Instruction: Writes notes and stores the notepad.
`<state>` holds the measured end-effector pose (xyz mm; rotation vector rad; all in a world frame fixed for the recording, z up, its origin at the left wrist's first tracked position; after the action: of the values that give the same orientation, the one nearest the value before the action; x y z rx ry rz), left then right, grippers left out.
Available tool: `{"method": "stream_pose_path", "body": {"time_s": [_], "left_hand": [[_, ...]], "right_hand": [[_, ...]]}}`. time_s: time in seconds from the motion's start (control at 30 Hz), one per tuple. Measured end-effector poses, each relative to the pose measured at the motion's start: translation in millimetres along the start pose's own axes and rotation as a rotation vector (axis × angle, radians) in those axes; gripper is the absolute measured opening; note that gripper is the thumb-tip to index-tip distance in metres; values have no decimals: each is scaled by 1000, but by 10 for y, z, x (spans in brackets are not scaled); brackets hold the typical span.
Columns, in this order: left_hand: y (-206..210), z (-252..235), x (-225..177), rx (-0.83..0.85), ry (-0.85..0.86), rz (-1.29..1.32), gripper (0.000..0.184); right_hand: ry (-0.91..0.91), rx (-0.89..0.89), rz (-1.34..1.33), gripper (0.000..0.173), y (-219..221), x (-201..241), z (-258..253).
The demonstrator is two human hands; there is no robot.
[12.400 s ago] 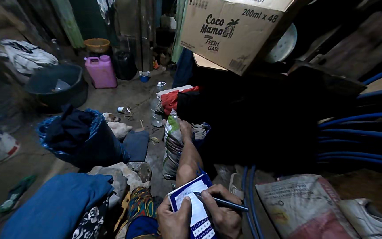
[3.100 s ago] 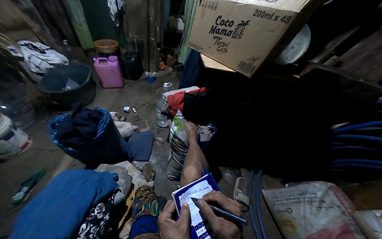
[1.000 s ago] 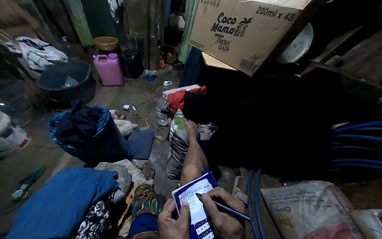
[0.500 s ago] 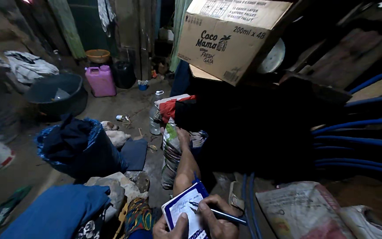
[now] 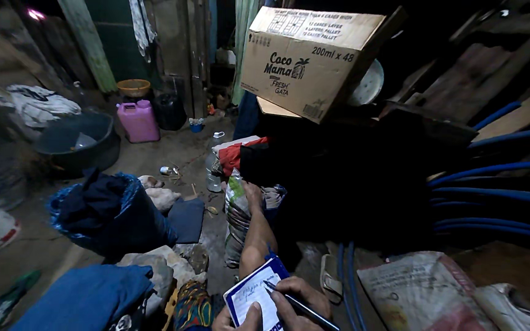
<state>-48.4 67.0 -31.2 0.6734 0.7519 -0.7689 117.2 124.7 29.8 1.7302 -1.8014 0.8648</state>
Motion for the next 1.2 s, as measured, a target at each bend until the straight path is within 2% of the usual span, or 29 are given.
{"method": "stream_pose_path", "body": {"time_s": [0.27,1.2], "left_hand": [[-11,1,0,-27,49,6,4],[-30,4,28,-33,23,15,7]], "right_hand": [[22,-10,3,6,29,-29,30],[13,22,46,6,79,-37,26]]}}
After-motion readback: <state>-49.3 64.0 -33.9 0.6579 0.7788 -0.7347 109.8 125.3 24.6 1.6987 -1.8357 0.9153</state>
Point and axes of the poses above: each hand's wrist, its own z-axis away from the middle knuckle, its own y-axis out of the palm, x = y × z, the point moved 10 cm from there along -z, towards the middle knuckle, and after that the axes turned 14 degrees about -y, right-handed, at the moved point
